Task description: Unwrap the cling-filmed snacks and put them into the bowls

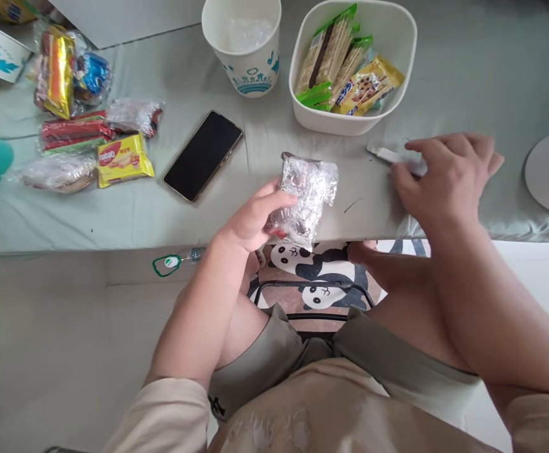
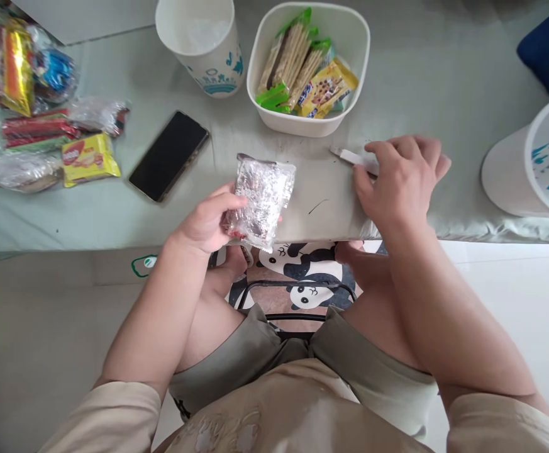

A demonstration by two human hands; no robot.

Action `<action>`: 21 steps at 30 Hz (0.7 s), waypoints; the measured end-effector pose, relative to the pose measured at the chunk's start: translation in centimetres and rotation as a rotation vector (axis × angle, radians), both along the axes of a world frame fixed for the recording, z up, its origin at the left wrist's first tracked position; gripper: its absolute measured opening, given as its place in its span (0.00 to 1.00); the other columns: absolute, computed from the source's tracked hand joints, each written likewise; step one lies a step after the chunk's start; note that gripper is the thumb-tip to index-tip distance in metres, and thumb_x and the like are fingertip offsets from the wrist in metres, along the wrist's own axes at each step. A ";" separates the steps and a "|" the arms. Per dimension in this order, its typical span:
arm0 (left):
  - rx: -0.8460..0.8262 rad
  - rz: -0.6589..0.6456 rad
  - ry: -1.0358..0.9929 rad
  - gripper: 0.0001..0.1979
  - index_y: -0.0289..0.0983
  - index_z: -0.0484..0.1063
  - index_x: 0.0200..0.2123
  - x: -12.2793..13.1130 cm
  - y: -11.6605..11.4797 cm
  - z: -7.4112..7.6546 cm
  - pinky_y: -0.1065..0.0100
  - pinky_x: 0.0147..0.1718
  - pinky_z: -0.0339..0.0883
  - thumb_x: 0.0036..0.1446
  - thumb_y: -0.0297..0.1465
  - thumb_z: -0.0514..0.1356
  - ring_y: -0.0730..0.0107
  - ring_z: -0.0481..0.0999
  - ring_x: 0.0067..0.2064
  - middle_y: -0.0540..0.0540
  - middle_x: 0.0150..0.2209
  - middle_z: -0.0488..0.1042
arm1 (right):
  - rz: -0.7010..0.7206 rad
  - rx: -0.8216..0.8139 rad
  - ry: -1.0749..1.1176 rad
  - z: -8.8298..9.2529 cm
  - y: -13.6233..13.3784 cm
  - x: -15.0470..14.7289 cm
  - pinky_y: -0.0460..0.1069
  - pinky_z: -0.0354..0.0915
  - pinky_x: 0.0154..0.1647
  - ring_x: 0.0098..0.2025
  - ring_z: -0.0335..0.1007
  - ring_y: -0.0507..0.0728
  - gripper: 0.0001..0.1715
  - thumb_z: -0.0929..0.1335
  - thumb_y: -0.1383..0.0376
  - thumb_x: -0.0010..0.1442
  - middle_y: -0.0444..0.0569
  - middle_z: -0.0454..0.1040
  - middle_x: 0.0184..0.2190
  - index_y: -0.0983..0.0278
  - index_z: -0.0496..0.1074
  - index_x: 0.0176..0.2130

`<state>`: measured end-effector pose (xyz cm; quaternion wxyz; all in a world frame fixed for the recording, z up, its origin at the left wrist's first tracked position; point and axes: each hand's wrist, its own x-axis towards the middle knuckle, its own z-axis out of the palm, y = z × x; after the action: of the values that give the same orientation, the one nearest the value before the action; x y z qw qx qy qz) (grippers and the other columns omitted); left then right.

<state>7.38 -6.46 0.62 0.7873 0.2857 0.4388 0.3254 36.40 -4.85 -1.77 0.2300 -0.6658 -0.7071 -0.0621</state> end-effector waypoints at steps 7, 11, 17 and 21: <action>0.082 -0.173 -0.064 0.31 0.41 0.75 0.54 0.1 -0.2 -0.4 0.66 0.34 0.76 0.45 0.36 0.74 0.61 0.83 0.38 0.43 0.44 0.83 | 0.754 0.014 0.338 1.1 -1.9 -4.7 0.59 0.67 0.45 0.43 0.72 0.62 0.18 0.70 0.49 0.65 0.52 0.77 0.43 0.56 0.76 0.49; 0.144 -0.270 -0.042 0.31 0.40 0.76 0.56 -0.4 -0.4 -0.2 0.61 0.41 0.78 0.47 0.37 0.74 0.50 0.84 0.47 0.39 0.47 0.84 | 0.601 -0.103 0.594 2.3 -2.1 -5.4 0.56 0.67 0.40 0.35 0.70 0.57 0.11 0.69 0.57 0.67 0.49 0.74 0.32 0.59 0.76 0.35; 0.139 -0.320 -0.027 0.32 0.41 0.76 0.58 -1.1 -0.7 -0.4 0.60 0.42 0.79 0.48 0.38 0.75 0.48 0.84 0.49 0.40 0.44 0.84 | 0.112 -0.460 1.107 2.0 -1.7 -5.2 0.51 0.59 0.25 0.22 0.59 0.52 0.17 0.68 0.51 0.67 0.41 0.61 0.20 0.58 0.66 0.33; 0.101 -0.162 -0.025 0.34 0.44 0.73 0.59 -0.2 -0.5 -1.2 0.63 0.37 0.77 0.48 0.42 0.74 0.51 0.85 0.48 0.42 0.46 0.83 | 0.040 -0.386 1.222 1.7 -1.6 -5.5 0.50 0.65 0.28 0.29 0.71 0.54 0.14 0.66 0.50 0.68 0.46 0.72 0.30 0.57 0.66 0.41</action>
<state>7.17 -7.00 -0.57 0.8011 0.3553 0.3876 0.2860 30.88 -6.49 -0.07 0.4686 -0.5973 -0.4590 0.4615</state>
